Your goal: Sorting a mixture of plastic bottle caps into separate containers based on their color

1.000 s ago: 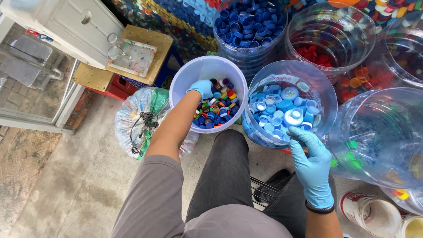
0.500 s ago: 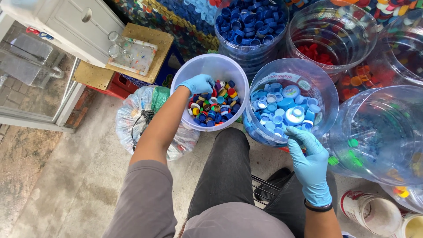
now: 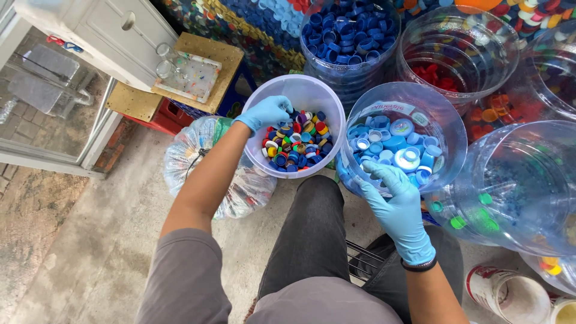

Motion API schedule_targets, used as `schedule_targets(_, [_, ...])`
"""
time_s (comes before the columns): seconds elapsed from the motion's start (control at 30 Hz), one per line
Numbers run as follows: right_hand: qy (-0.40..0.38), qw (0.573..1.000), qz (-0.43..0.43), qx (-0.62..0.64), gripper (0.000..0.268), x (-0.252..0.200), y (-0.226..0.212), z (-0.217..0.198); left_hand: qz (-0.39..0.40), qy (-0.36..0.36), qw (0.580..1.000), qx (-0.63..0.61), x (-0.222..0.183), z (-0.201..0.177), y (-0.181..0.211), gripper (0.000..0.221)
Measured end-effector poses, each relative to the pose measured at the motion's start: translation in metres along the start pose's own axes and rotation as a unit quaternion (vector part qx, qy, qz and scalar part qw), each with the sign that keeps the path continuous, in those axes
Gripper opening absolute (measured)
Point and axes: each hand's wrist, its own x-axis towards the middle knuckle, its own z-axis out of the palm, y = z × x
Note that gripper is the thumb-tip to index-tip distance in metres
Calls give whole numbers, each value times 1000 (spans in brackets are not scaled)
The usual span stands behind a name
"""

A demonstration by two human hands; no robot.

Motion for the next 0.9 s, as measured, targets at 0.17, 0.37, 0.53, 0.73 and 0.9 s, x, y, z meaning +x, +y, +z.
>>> schedule_targets(0.17, [1,999,44,-8,37,-6,-10,-3,41,-2,913,405,52,22,-43,22])
schedule_targets(0.37, [-4,998,62,-15,40,-15,5,-9,64,-41,850,521,104,46,-77,29])
schedule_targets(0.53, [-20,999,42,-21,38,-11,9,-4,-26,-93,834,543,57,58,-37,39])
schedule_targets(0.73, [-41,999,10,-13,34,1,7,27,-25,-117,818,563,94,61,-70,33])
schedule_targets(0.9, [-73,997,-4,-18,36,6,15,50,-46,-166,808,563,58,40,-45,56])
